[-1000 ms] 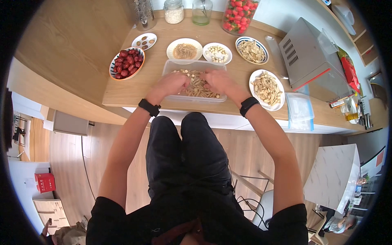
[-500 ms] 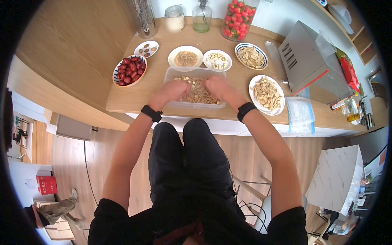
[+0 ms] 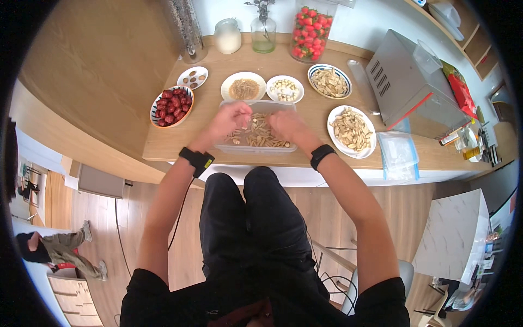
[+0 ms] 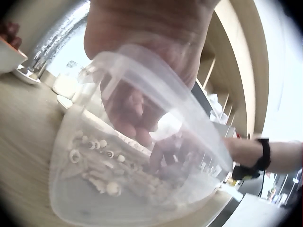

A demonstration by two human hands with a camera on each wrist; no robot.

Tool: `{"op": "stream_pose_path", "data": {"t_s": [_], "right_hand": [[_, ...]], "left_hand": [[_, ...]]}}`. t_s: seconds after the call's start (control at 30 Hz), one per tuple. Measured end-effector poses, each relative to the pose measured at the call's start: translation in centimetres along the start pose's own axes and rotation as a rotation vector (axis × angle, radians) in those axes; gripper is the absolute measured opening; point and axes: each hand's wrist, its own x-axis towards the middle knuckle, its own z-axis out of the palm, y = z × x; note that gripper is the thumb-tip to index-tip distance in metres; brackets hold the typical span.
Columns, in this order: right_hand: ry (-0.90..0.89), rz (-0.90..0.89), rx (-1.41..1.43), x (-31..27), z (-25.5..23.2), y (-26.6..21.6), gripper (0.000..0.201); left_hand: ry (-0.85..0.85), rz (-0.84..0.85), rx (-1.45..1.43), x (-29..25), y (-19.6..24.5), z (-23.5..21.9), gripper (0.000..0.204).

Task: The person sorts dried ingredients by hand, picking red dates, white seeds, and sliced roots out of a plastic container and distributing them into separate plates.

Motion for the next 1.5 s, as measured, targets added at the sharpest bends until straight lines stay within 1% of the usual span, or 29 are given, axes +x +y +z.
{"op": "stream_pose_path", "data": {"t_s": [0.07, 0.1, 0.17, 0.23, 0.3, 0.37, 0.4, 0.47, 0.5, 0.57, 0.6, 0.67, 0.7, 0.77, 0.8, 0.87, 0.9, 0.97, 1.1, 1.17, 1.2, 1.23, 1.27, 1.33, 1.37, 1.4, 1.43, 1.47, 1.5], "right_hand": [[0.002, 0.004, 0.015, 0.0, 0.3, -0.1, 0.013], [0.007, 0.002, 0.016, 0.0, 0.4, 0.0, 0.013], [0.011, 0.0, 0.016, 0.0, 0.5, 0.2, 0.012], [0.013, -0.018, 0.01, 0.1, 0.4, 0.1, 0.012], [0.027, -0.034, 0.004, 0.1, 0.5, 0.3, 0.012], [0.039, -0.049, 0.008, 0.0, 0.7, 0.1, 0.012], [0.025, -0.033, -0.002, 0.1, 0.8, 0.0, 0.011], [0.01, -0.007, -0.011, 0.1, 0.2, -0.1, 0.011], [0.014, -0.013, -0.004, 0.1, 0.2, -0.2, 0.012], [0.007, -0.014, 0.008, 0.2, -0.2, -0.2, 0.013], [0.016, -0.013, 0.01, 0.1, 0.0, -0.3, 0.013], [0.008, -0.012, 0.015, 0.3, -0.2, -0.3, 0.013], [0.003, 0.001, 0.022, 0.1, -0.1, -0.5, 0.012], [-0.002, 0.012, 0.026, 0.3, -0.3, -0.3, 0.012], [0.003, 0.008, 0.018, 0.3, -0.4, -0.3, 0.012], [0.007, -0.002, 0.012, 0.2, -0.9, -0.8, 0.012], [0.025, 0.006, 0.037, 0.1, -1.2, -0.9, 0.013], [0.037, 0.012, 0.065, 0.0, -1.1, -0.9, 0.013], [0.121, 0.0, 0.213, -0.2, -1.5, -1.0, 0.014], [0.145, -0.001, 0.279, -0.3, -1.6, -0.6, 0.014], [0.238, -0.006, 0.52, -0.1, -1.4, -0.2, 0.013], [0.331, -0.012, 0.759, 0.4, -1.6, 0.2, 0.013], [0.323, -0.019, 0.755, 0.8, -2.1, 1.0, 0.013], [0.479, 0.193, 0.74, 2.1, -3.3, 3.3, 0.015], [0.471, 0.191, 0.739, 2.8, -3.4, 5.1, 0.015], [0.471, 0.199, 0.645, 3.9, -3.2, 7.5, 0.017], [0.47, 0.206, 0.554, 4.7, -2.8, 9.5, 0.018], [0.461, 0.197, 0.555, 5.5, -2.0, 11.4, 0.018], [0.397, 0.215, 0.511, 6.3, -1.0, 13.1, 0.019]], "left_hand": [[0.067, -0.128, -0.329, 1.1, 1.4, -1.8, 0.012], [0.066, -0.129, -0.331, 1.9, 2.0, -2.8, 0.012], [0.17, -0.143, -0.192, 4.1, 2.9, -5.0, 0.018], [0.216, -0.172, -0.166, 6.0, 3.8, -6.6, 0.021], [0.263, -0.201, -0.145, 7.2, 4.0, -7.2, 0.024], [0.368, -0.316, -0.08, 7.4, 3.7, -7.3, 0.026], [0.37, -0.328, -0.081, 7.0, 3.2, -7.1, 0.026], [0.372, -0.09, 0.183, 6.4, 2.7, -6.1, 0.031], [0.365, -0.098, 0.174, 5.5, 2.1, -5.2, 0.031], [0.095, 0.092, 0.22, 2.3, 2.3, -3.3, 0.024], [0.086, 0.076, 0.206, 0.5, 2.3, -2.3, 0.024], [-0.098, -0.014, 0.545, -2.1, 2.6, -0.7, 0.018], [-0.106, -0.032, 0.525, -2.9, 2.8, -0.1, 0.018], [-0.024, 0.056, 0.611, -3.2, 3.4, 0.3, 0.017], [-0.025, 0.047, 0.602, -3.2, 3.4, 0.4, 0.017], [-0.114, 0.104, 0.76, -2.9, 2.9, 0.2, 0.019], [-0.107, 0.101, 0.76, -2.7, 2.9, 0.1, 0.019], [-0.105, 0.11, 0.732, -2.7, 2.5, 0.4, 0.01], [-0.147, 0.049, 0.732, -2.5, 2.5, 0.5, 0.008], [-0.237, 0.005, 0.818, -2.3, 2.1, 0.3, 0.012], [-0.233, 0.001, 0.815, -2.4, 1.9, 0.4, 0.012], [-0.206, 0.045, 0.799, -2.4, 1.7, 0.4, 0.011], [-0.178, 0.086, 0.781, -2.5, 1.5, 0.4, 0.01], [-0.184, 0.082, 0.761, -2.4, 1.2, 0.1, 0.01], [-0.206, 0.084, 0.743, -2.4, 1.3, 0.3, 0.01], [-0.201, 0.079, 0.738, -2.4, 1.5, 0.4, 0.01], [-0.178, 0.068, 0.742, -2.5, 1.9, 0.5, 0.01], [-0.151, 0.055, 0.746, -2.6, 2.3, 0.5, 0.01], [-0.14, 0.044, 0.744, -2.6, 2.8, 0.5, 0.01]]}}
